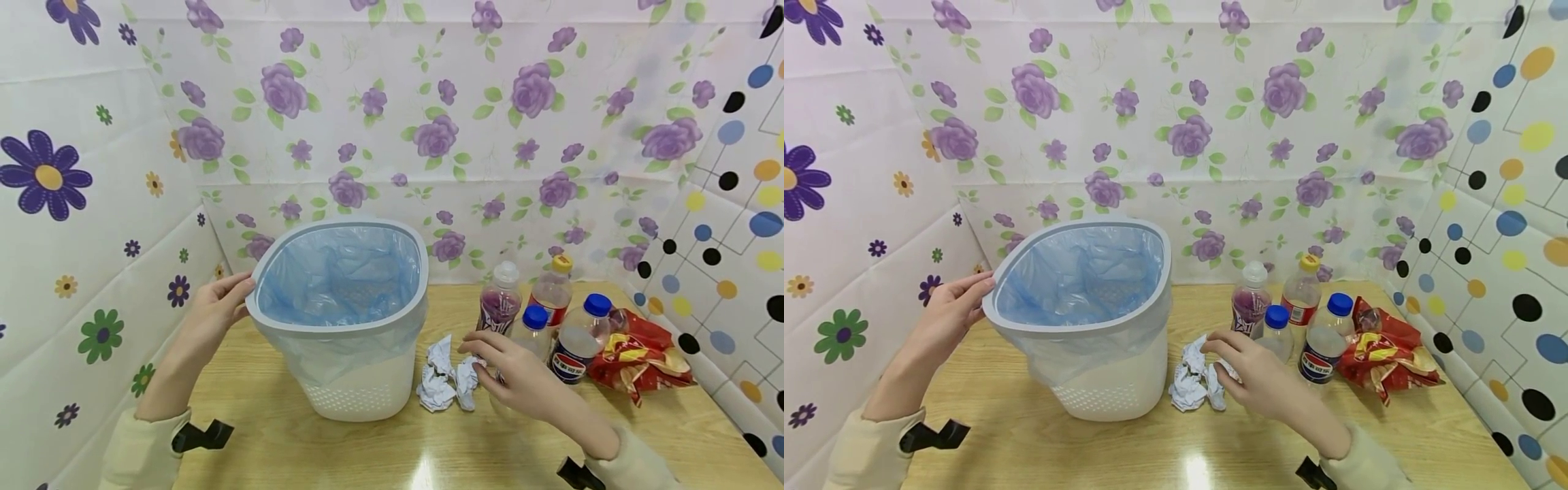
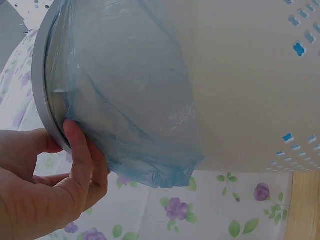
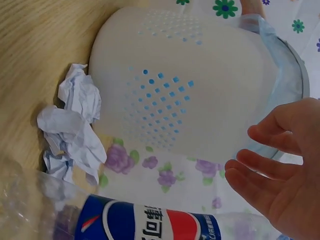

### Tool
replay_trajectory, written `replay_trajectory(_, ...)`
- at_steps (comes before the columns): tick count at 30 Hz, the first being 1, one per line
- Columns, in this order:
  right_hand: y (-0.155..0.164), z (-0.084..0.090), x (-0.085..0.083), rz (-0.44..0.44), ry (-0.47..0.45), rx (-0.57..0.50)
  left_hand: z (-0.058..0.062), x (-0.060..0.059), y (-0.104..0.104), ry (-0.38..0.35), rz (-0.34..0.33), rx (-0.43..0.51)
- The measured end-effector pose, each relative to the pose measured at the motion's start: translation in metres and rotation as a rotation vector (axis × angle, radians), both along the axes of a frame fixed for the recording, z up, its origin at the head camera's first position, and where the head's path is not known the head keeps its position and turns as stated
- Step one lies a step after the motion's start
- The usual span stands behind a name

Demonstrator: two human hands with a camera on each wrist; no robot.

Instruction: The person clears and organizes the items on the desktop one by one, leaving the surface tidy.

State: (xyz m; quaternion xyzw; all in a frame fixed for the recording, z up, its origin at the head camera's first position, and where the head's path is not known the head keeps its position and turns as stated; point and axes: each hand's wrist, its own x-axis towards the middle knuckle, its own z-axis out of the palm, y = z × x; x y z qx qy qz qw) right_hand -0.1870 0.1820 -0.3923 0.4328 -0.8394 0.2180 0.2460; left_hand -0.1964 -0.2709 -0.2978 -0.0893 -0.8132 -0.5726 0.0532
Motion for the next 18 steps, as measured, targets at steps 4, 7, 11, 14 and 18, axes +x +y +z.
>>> replay_trajectory(4,-0.004,-0.007,0.001,-0.015,-0.061,0.076,0.000,0.000,0.000,0.009,-0.018,0.021)
replay_trajectory(7,-0.007,-0.013,0.001,-0.018,-0.088,0.126,0.000,0.000,0.000,0.016,-0.032,0.042)
replay_trajectory(11,-0.010,-0.020,0.000,-0.012,-0.131,0.159,-0.001,0.000,-0.001,0.021,-0.044,0.056)
replay_trajectory(14,-0.013,-0.024,-0.002,-0.030,-0.166,0.191,-0.001,-0.001,-0.001,0.022,-0.056,0.068)
replay_trajectory(18,-0.018,-0.030,-0.001,-0.100,-0.238,0.255,0.000,-0.001,-0.001,0.023,-0.069,0.083)
